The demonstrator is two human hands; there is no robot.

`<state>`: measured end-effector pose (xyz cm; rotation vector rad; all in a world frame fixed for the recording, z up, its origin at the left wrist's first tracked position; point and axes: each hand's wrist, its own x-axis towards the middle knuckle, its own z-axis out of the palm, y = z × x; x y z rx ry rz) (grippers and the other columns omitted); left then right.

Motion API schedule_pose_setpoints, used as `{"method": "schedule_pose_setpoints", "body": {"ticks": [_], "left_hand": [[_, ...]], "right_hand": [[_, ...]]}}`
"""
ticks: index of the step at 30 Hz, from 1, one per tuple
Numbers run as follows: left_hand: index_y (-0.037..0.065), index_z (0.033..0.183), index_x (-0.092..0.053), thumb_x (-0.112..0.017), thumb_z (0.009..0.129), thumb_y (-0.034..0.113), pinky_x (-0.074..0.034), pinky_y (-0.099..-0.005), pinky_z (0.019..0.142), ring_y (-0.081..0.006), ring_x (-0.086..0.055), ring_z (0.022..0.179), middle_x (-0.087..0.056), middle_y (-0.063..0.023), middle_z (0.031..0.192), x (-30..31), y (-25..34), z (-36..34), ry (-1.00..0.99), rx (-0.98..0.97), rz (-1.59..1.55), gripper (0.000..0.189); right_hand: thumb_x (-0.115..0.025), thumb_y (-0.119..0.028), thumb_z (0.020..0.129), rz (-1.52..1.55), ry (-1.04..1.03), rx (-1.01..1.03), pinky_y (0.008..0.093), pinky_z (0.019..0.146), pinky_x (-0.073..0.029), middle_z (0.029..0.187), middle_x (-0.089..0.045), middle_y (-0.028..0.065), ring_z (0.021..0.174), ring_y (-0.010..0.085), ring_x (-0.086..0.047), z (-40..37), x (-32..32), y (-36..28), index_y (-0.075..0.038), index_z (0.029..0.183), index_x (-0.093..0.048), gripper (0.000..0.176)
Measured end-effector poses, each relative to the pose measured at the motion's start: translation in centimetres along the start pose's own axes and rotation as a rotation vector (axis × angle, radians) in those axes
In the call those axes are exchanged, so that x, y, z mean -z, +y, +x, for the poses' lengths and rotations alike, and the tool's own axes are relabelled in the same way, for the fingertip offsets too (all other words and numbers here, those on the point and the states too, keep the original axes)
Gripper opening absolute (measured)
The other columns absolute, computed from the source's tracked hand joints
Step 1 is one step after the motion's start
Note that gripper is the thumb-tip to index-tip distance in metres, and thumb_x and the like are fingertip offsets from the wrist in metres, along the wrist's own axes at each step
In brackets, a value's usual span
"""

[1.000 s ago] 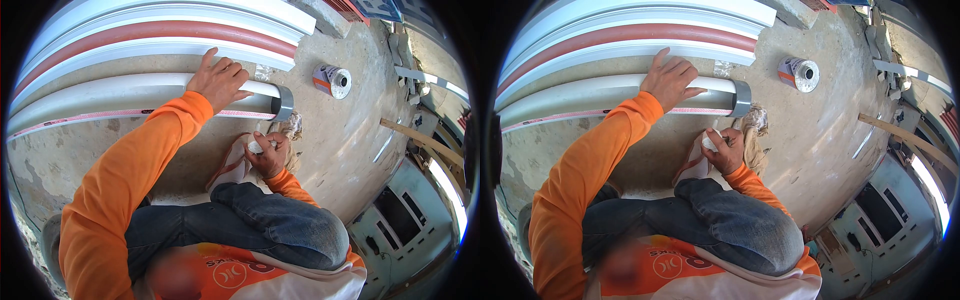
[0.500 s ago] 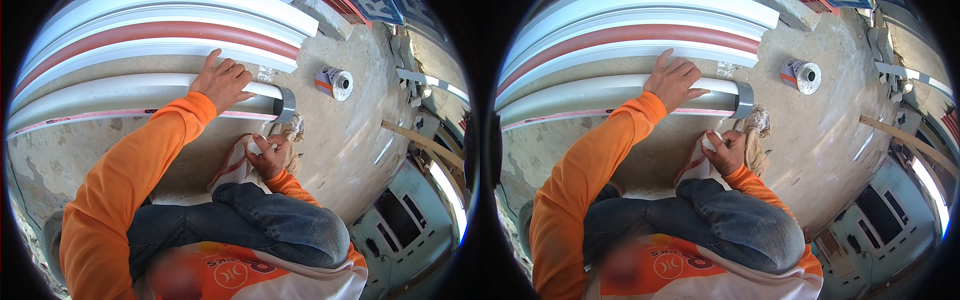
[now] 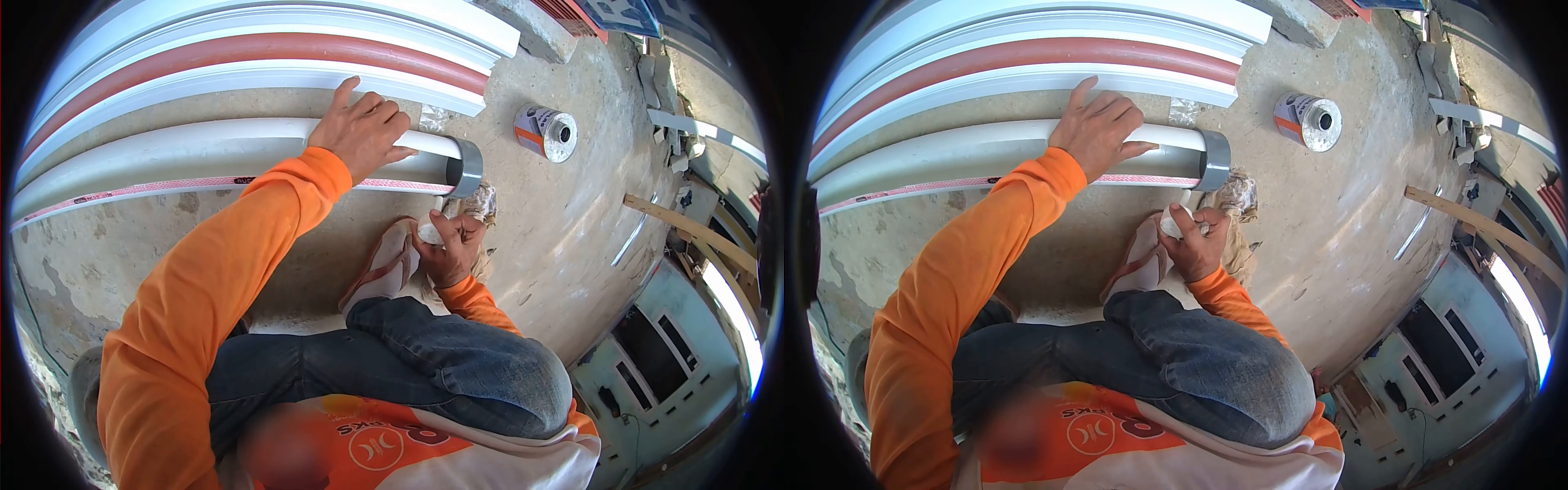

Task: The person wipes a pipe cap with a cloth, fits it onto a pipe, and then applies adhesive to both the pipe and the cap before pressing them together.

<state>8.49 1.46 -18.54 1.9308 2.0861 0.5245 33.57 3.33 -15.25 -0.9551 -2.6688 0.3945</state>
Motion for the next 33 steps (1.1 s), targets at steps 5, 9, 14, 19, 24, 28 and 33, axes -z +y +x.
{"method": "schedule_pose_setpoints", "body": {"ticks": [5,9,14,19,24,28,33], "left_hand": [[0.015,0.092,-0.059,-0.062,0.084,0.044,-0.024,-0.0483,0.108,-0.0157,-0.056,0.099,-0.061,0.002,0.093,-0.1,0.0,0.0,0.031,0.013,-0.014,0.03],[0.015,0.089,-0.058,-0.067,0.08,0.041,-0.024,-0.0462,0.108,-0.015,-0.056,0.097,-0.061,0.0024,0.092,-0.2,0.0,0.1,0.069,0.011,-0.025,0.028],[0.015,0.087,-0.058,-0.067,0.08,0.041,-0.025,-0.0461,0.108,-0.0152,-0.056,0.097,-0.06,0.0025,0.091,-0.1,0.1,0.1,0.072,0.016,-0.02,0.029],[0.015,0.087,-0.058,-0.067,0.079,0.042,-0.025,-0.0466,0.108,-0.0152,-0.056,0.098,-0.06,0.0028,0.091,-0.3,0.3,-0.3,0.089,0.005,-0.019,0.029],[0.015,0.086,-0.058,-0.067,0.079,0.042,-0.025,-0.0476,0.108,-0.0149,-0.055,0.099,-0.059,0.0027,0.091,-0.4,0.4,-0.5,0.117,-0.01,0.0,0.029],[0.015,0.086,-0.058,-0.067,0.079,0.042,-0.025,-0.0476,0.108,-0.0147,-0.054,0.1,-0.059,0.0028,0.091,-0.4,0.5,-0.7,0.105,-0.003,-0.002,0.029],[0.014,0.087,-0.059,-0.067,0.079,0.042,-0.025,-0.0478,0.108,-0.0142,-0.055,0.1,-0.059,0.0031,0.091,-0.4,0.6,-0.9,0.127,-0.015,0.013,0.03]], "right_hand": [[-0.089,-0.016,0.054,0.03,0.083,0.08,0.0316,0.069,-0.043,0.091,-0.044,0.0069,0.083,0.0221,-0.048,-0.3,1.6,-0.5,-0.02,0.108,-0.065,0.059],[-0.089,-0.013,0.053,0.177,-0.046,0.158,0.0313,0.07,-0.042,0.091,-0.043,0.0063,0.085,0.0222,-0.046,0.0,2.0,-0.7,-0.02,0.109,-0.066,0.061],[-0.087,-0.014,0.055,0.065,-0.052,0.064,0.0324,0.07,-0.043,0.093,-0.045,0.006,0.083,0.0229,-0.047,1.5,1.4,0.2,-0.019,0.109,-0.065,0.059],[-0.081,-0.013,0.066,0.204,0.143,0.01,0.0312,0.076,-0.043,0.099,-0.048,0.0106,0.09,0.0219,-0.048,4.9,5.8,-0.1,-0.006,0.115,-0.059,0.054],[-0.072,-0.002,0.075,0.6,-0.052,-0.225,0.0312,0.09,-0.043,0.114,-0.049,0.0128,0.1,0.0197,-0.052,10.9,8.0,2.3,0.001,0.128,-0.045,0.059],[-0.069,0.0,0.077,0.686,-0.182,-0.087,0.031,0.094,-0.044,0.116,-0.055,0.0127,0.104,0.0189,-0.057,16.0,7.7,4.2,0.0,0.125,-0.043,0.054],[-0.066,-0.004,0.081,0.607,-0.65,0.069,0.0302,0.086,-0.049,0.101,-0.062,0.0105,0.093,0.0183,-0.062,20.8,3.7,5.3,-0.003,0.119,-0.048,0.043]]}}
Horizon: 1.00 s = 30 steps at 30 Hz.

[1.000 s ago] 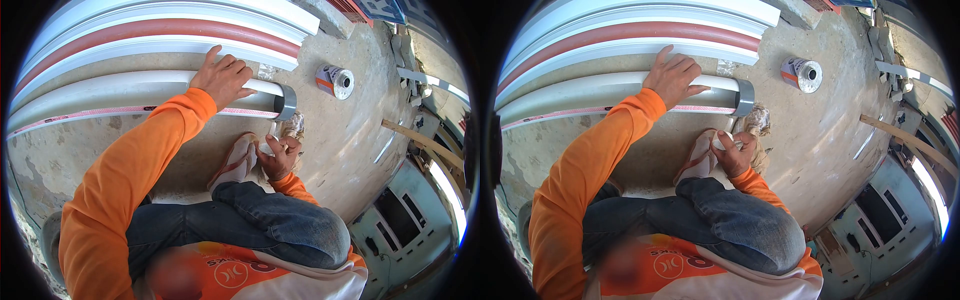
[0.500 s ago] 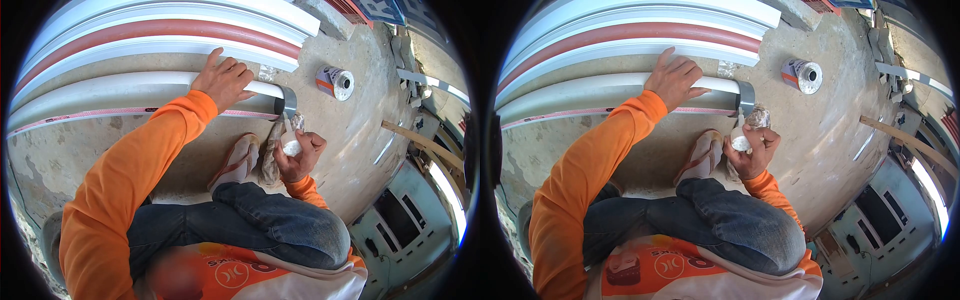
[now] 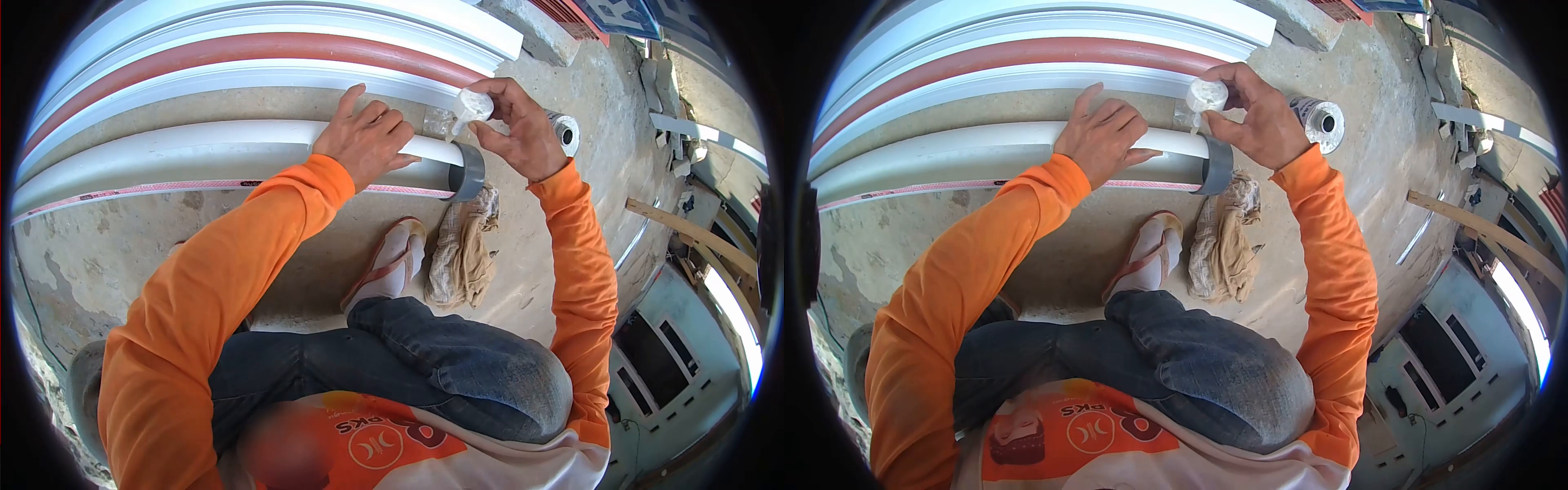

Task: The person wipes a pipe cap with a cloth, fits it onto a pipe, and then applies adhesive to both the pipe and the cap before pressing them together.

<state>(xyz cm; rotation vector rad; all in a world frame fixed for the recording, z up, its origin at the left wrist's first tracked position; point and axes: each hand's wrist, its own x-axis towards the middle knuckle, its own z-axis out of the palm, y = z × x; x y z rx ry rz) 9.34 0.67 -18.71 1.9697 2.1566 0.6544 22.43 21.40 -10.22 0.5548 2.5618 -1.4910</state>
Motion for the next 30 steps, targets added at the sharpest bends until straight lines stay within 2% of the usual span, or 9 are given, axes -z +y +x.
{"method": "schedule_pose_setpoints", "body": {"ticks": [1,3,6,9,19,22,24,27,30], "left_hand": [[0.014,0.087,-0.059,-0.067,0.079,0.042,-0.025,-0.0478,0.108,-0.0142,-0.055,0.1,-0.059,0.0031,0.091,0.0,0.1,0.0,-0.001,-0.006,0.001,0.03],[0.015,0.086,-0.06,-0.068,0.078,0.042,-0.026,-0.0474,0.108,-0.0139,-0.055,0.098,-0.059,0.0032,0.091,0.1,0.1,0.0,-0.004,0.002,0.002,0.03],[0.015,0.085,-0.06,-0.068,0.078,0.042,-0.027,-0.0469,0.108,-0.0136,-0.055,0.097,-0.059,0.0034,0.09,0.1,0.2,-0.1,0.026,-0.007,0.008,0.029],[0.015,0.084,-0.061,-0.068,0.078,0.043,-0.028,-0.0466,0.107,-0.0134,-0.055,0.097,-0.06,0.0039,0.09,0.1,0.2,-0.1,0.029,-0.005,0.012,0.029],[0.015,0.091,-0.059,-0.062,0.084,0.042,-0.023,-0.0514,0.107,-0.0169,-0.055,0.1,-0.059,0.0014,0.093,-0.2,0.0,-0.2,-0.021,-0.021,-0.007,0.028],[0.015,0.092,-0.059,-0.062,0.084,0.04,-0.022,-0.0516,0.108,-0.0174,-0.055,0.101,-0.06,0.0009,0.093,-0.1,-0.1,-0.2,-0.03,-0.014,-0.033,0.027],[0.014,0.092,-0.059,-0.062,0.084,0.04,-0.022,-0.0516,0.108,-0.0176,-0.055,0.101,-0.06,0.0007,0.093,-0.1,-0.1,-0.2,-0.037,-0.015,-0.029,0.027],[0.014,0.092,-0.059,-0.062,0.084,0.04,-0.023,-0.0515,0.108,-0.0175,-0.055,0.101,-0.06,0.0007,0.093,0.1,0.0,-0.1,-0.042,-0.018,-0.023,0.027],[0.014,0.091,-0.06,-0.062,0.084,0.04,-0.023,-0.0515,0.107,-0.0175,-0.055,0.101,-0.06,0.001,0.093,-0.1,0.0,-0.2,-0.037,-0.014,-0.032,0.028]], "right_hand": [[-0.066,-0.004,0.081,0.001,0.006,-0.001,0.0302,0.086,-0.049,0.101,-0.062,0.0105,0.093,0.0183,-0.062,0.7,-0.4,0.2,-0.003,0.119,-0.048,0.043],[-0.063,0.003,0.08,-0.022,-0.247,-0.105,0.0301,0.092,-0.046,0.104,-0.058,0.0073,0.099,0.0147,-0.056,2.0,-1.3,0.5,-0.004,0.118,-0.049,0.041],[-0.061,0.004,0.079,-0.098,-0.39,-0.17,0.0288,0.088,-0.047,0.102,-0.058,0.0064,0.096,0.0138,-0.056,3.0,-2.0,1.5,-0.004,0.117,-0.05,0.04],[-0.059,0.005,0.078,-0.062,-0.364,-0.269,0.0274,0.085,-0.047,0.103,-0.058,0.0059,0.094,0.0126,-0.055,3.2,-0.9,1.7,-0.004,0.118,-0.05,0.042],[-0.061,0.004,0.078,0.036,-0.37,-0.313,0.0251,0.079,-0.047,0.103,-0.057,0.0036,0.088,0.0097,-0.054,2.8,1.3,-0.1,-0.003,0.116,-0.051,0.04],[-0.063,0.002,0.08,0.103,-0.287,-0.33,0.025,0.079,-0.048,0.1,-0.058,0.0034,0.086,0.01,-0.054,2.9,1.3,0.0,-0.003,0.116,-0.051,0.039],[-0.066,-0.01,0.076,0.028,-0.131,-0.117,0.0316,0.07,-0.049,0.085,-0.064,0.0089,0.075,0.0181,-0.06,3.0,0.2,1.4,-0.005,0.112,-0.054,0.038],[-0.066,-0.005,0.08,-0.116,-0.268,-0.162,0.026,0.077,-0.048,0.092,-0.059,0.0035,0.082,0.0104,-0.055,2.8,-0.5,0.9,-0.004,0.114,-0.052,0.037],[-0.067,-0.006,0.08,-0.217,-0.327,-0.21,0.0268,0.075,-0.049,0.089,-0.058,0.0033,0.079,0.0107,-0.055,2.6,0.5,-1.3,-0.005,0.114,-0.052,0.036]]}}
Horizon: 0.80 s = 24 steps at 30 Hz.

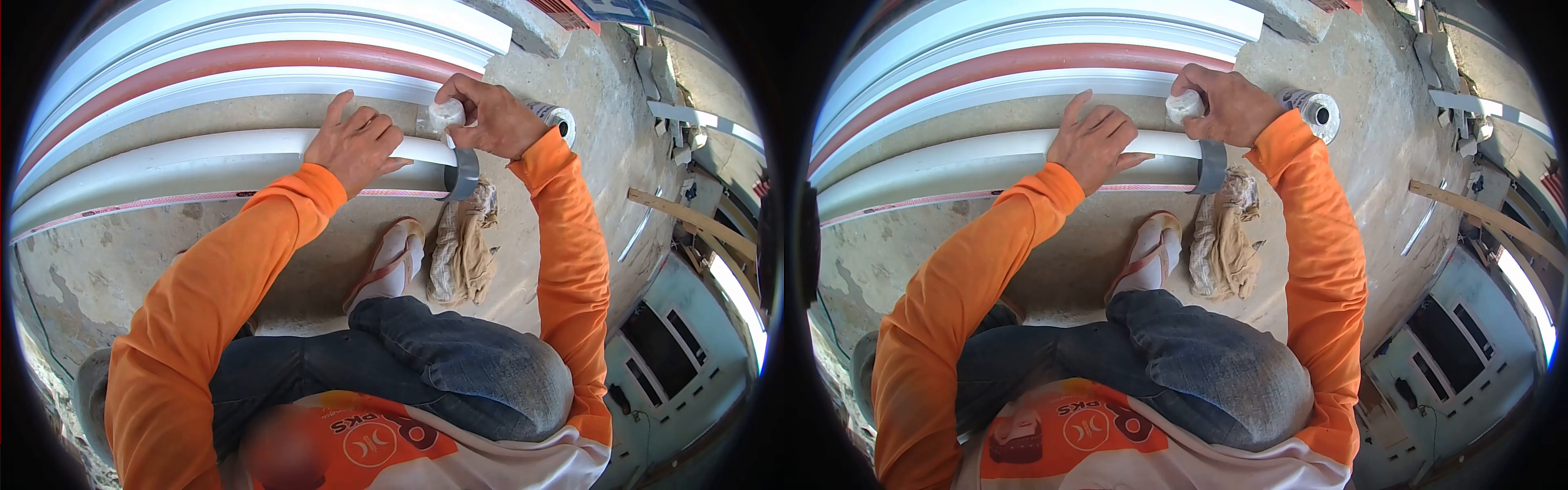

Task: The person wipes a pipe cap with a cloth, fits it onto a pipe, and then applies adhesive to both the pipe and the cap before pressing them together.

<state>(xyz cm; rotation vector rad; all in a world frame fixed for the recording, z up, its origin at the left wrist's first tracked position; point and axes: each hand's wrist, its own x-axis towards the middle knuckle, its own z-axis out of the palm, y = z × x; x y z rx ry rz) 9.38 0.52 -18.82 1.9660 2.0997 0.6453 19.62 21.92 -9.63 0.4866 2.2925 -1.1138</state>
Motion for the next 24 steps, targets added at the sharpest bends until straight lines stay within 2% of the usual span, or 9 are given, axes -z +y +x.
{"method": "schedule_pose_setpoints", "body": {"ticks": [2,4,9,12,14,16,18,21,24], "left_hand": [[0.014,0.09,-0.06,-0.062,0.084,0.041,-0.023,-0.0514,0.108,-0.0174,-0.055,0.101,-0.06,0.0011,0.093,0.1,0.0,0.0,0.005,0.0,0.007,0.028],[0.014,0.09,-0.06,-0.061,0.085,0.042,-0.023,-0.0512,0.108,-0.0173,-0.055,0.101,-0.06,0.0012,0.092,0.1,0.1,0.1,0.014,-0.006,0.011,0.028],[0.015,0.09,-0.061,-0.06,0.086,0.043,-0.022,-0.0504,0.108,-0.0169,-0.055,0.101,-0.06,0.0016,0.092,0.1,0.1,0.1,-0.004,0.0,0.035,0.029],[0.015,0.09,-0.061,-0.06,0.086,0.044,-0.022,-0.0503,0.108,-0.017,-0.054,0.101,-0.06,0.0017,0.091,-0.1,0.0,0.0,0.017,-0.001,0.032,0.03],[0.015,0.087,-0.061,-0.064,0.082,0.045,-0.025,-0.0488,0.108,-0.0159,-0.055,0.099,-0.06,0.0024,0.09,0.0,0.1,0.2,0.056,-0.002,0.044,0.03],[0.015,0.085,-0.061,-0.068,0.079,0.045,-0.028,-0.0473,0.107,-0.0148,-0.055,0.097,-0.059,0.0031,0.09,0.1,0.1,0.3,0.096,-0.005,0.057,0.031],[0.015,0.091,-0.061,-0.06,0.086,0.045,-0.023,-0.05,0.108,-0.0159,-0.055,0.1,-0.059,0.0017,0.09,0.2,0.0,0.3,0.023,-0.004,0.056,0.031],[0.014,0.083,-0.06,-0.071,0.076,0.04,-0.028,-0.0472,0.106,-0.0149,-0.055,0.095,-0.059,0.0021,0.088,0.0,0.0,0.4,0.114,-0.005,0.011,0.029],[0.014,0.083,-0.059,-0.073,0.075,0.038,-0.028,-0.0471,0.106,-0.0148,-0.055,0.094,-0.059,0.0018,0.087,0.1,0.1,0.5,0.099,-0.002,-0.002,0.029]], "right_hand": [[-0.067,-0.006,0.08,0.006,-0.002,-0.021,0.0265,0.073,-0.048,0.087,-0.057,0.0026,0.076,0.0105,-0.054,-0.1,0.1,0.1,-0.005,0.113,-0.052,0.036],[-0.069,-0.015,0.074,0.198,0.223,0.081,0.0324,0.07,-0.051,0.082,-0.064,0.0124,0.073,0.0207,-0.062,0.2,-0.2,1.3,-0.005,0.109,-0.055,0.039],[-0.07,-0.013,0.075,0.122,0.17,0.041,0.0294,0.067,-0.049,0.077,-0.06,0.0074,0.068,0.0149,-0.056,-0.5,-0.7,1.3,-0.003,0.109,-0.055,0.038],[-0.065,-0.001,0.081,0.353,0.135,-0.089,0.0238,0.077,-0.048,0.097,-0.059,0.0023,0.085,0.0088,-0.057,-2.9,1.1,0.8,-0.002,0.113,-0.053,0.034],[-0.065,-0.003,0.084,0.562,0.457,0.078,0.0228,0.074,-0.048,0.101,-0.062,0.0051,0.083,0.0087,-0.057,-5.1,1.9,1.5,0.0,0.115,-0.052,0.033],[-0.063,-0.003,0.086,0.508,0.792,0.082,0.0253,0.076,-0.049,0.104,-0.061,0.0092,0.086,0.0122,-0.059,-7.8,2.8,2.9,0.002,0.119,-0.049,0.037],[-0.064,-0.008,0.088,0.402,1.159,-0.023,0.0246,0.072,-0.05,0.102,-0.061,0.0096,0.081,0.0111,-0.059,-10.0,2.9,4.7,0.003,0.118,-0.049,0.036],[-0.067,-0.013,0.087,0.059,1.377,-0.273,0.0219,0.069,-0.048,0.093,-0.062,0.0081,0.076,0.009,-0.057,-13.2,2.4,8.6,0.002,0.115,-0.051,0.036],[-0.069,-0.015,0.086,0.12,1.418,-0.269,0.0215,0.068,-0.047,0.09,-0.062,0.0078,0.074,0.0086,-0.057,-13.8,1.1,9.8,0.002,0.113,-0.052,0.036]]}}
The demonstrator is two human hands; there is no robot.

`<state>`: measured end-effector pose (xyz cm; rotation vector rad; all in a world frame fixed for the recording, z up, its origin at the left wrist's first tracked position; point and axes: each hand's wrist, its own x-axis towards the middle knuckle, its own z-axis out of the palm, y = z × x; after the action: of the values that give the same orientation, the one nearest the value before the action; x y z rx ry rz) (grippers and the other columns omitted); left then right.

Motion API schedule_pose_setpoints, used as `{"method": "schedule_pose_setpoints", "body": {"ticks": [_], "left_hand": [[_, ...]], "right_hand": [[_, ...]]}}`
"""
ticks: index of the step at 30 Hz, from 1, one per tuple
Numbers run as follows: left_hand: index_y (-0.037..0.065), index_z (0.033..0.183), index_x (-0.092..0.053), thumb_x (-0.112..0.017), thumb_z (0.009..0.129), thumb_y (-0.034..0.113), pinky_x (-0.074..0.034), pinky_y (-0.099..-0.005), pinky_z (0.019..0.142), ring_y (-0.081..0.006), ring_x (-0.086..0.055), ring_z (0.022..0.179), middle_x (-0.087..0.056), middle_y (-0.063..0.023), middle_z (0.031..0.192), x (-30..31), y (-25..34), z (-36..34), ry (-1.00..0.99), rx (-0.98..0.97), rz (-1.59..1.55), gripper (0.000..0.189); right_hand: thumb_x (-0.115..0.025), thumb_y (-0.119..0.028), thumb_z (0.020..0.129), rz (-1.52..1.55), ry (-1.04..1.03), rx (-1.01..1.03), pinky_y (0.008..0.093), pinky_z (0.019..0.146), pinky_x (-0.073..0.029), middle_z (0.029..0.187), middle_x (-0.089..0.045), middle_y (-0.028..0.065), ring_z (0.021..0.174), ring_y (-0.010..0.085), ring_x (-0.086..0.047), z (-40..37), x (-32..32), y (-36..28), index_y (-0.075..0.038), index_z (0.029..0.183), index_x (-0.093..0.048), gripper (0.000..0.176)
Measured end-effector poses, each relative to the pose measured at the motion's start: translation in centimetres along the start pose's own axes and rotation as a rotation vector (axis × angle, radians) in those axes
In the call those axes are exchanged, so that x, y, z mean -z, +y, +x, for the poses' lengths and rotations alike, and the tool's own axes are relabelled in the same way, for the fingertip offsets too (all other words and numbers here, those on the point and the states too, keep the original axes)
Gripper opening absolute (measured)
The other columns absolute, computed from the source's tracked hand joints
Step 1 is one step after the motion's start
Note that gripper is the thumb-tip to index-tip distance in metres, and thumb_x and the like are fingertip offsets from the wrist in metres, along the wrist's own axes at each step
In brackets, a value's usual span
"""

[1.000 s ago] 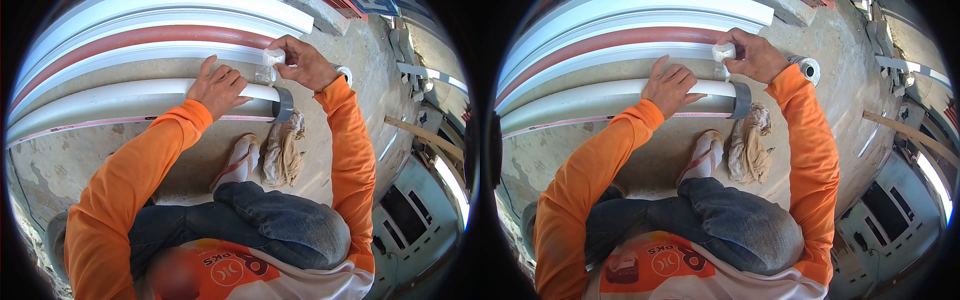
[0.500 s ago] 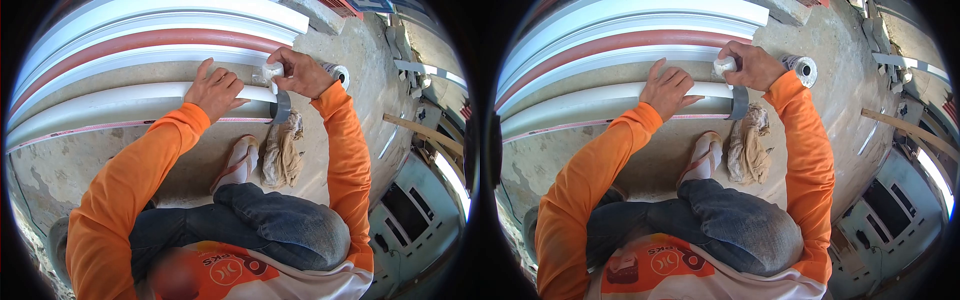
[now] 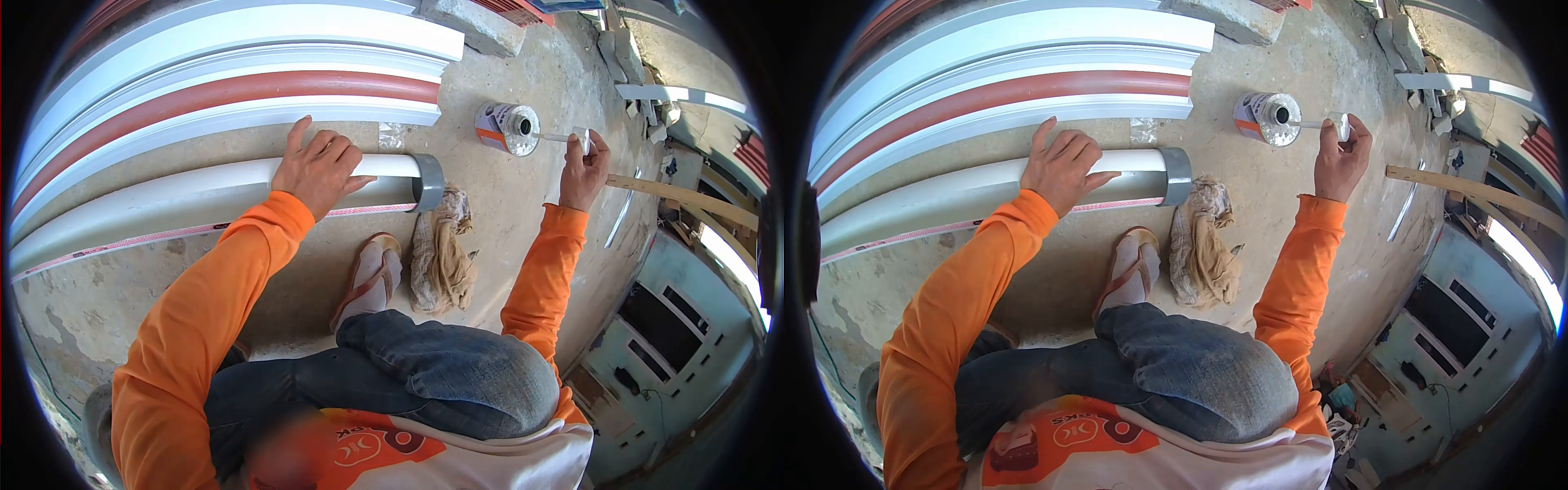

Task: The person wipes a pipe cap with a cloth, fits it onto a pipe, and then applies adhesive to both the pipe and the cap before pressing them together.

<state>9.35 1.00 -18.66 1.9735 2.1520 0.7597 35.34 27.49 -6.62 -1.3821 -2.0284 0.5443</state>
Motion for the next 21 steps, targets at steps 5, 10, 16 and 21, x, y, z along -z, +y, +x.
{"method": "schedule_pose_setpoints", "body": {"ticks": [5,10,16,21], "left_hand": [[0.014,0.083,-0.059,-0.073,0.075,0.039,-0.027,-0.0468,0.106,-0.0149,-0.056,0.094,-0.059,0.0019,0.087,-0.1,0.0,0.0,0.006,0.0,0.009,0.029],[0.016,0.093,-0.061,-0.058,0.087,0.046,-0.024,-0.0499,0.107,-0.0154,-0.054,0.101,-0.059,0.0021,0.092,0.1,-0.2,-0.1,-0.114,-0.001,0.047,0.031],[0.015,0.084,-0.059,-0.07,0.078,0.042,-0.028,-0.0467,0.107,-0.015,-0.055,0.095,-0.059,0.0023,0.089,0.0,-0.1,-0.1,-0.024,0.009,0.033,0.03],[0.015,0.084,-0.059,-0.068,0.079,0.043,-0.027,-0.0481,0.107,-0.0154,-0.055,0.097,-0.059,0.002,0.09,0.2,-0.1,-0.1,-0.059,0.016,0.025,0.03]], "right_hand": [[-0.071,-0.017,0.083,-0.052,0.069,0.041,0.0243,0.068,-0.048,0.092,-0.063,0.0086,0.076,0.011,-0.058,-0.5,-1.2,0.9,0.002,0.11,-0.054,0.037],[-0.071,-0.018,0.081,-0.177,0.033,0.091,0.0287,0.07,-0.051,0.094,-0.063,0.0104,0.08,0.0164,-0.062,-0.4,-2.0,1.5,0.001,0.11,-0.055,0.038],[-0.071,-0.018,0.083,-0.268,-0.252,0.12,0.0292,0.072,-0.053,0.098,-0.065,0.0102,0.087,0.0169,-0.064,-1.3,-4.4,4.0,0.0,0.114,-0.056,0.039],[-0.069,-0.017,0.084,-0.188,0.052,0.082,0.0246,0.066,-0.051,0.097,-0.063,0.0119,0.081,0.0127,-0.061,-1.2,-2.3,-0.3,0.002,0.113,-0.057,0.037]]}}
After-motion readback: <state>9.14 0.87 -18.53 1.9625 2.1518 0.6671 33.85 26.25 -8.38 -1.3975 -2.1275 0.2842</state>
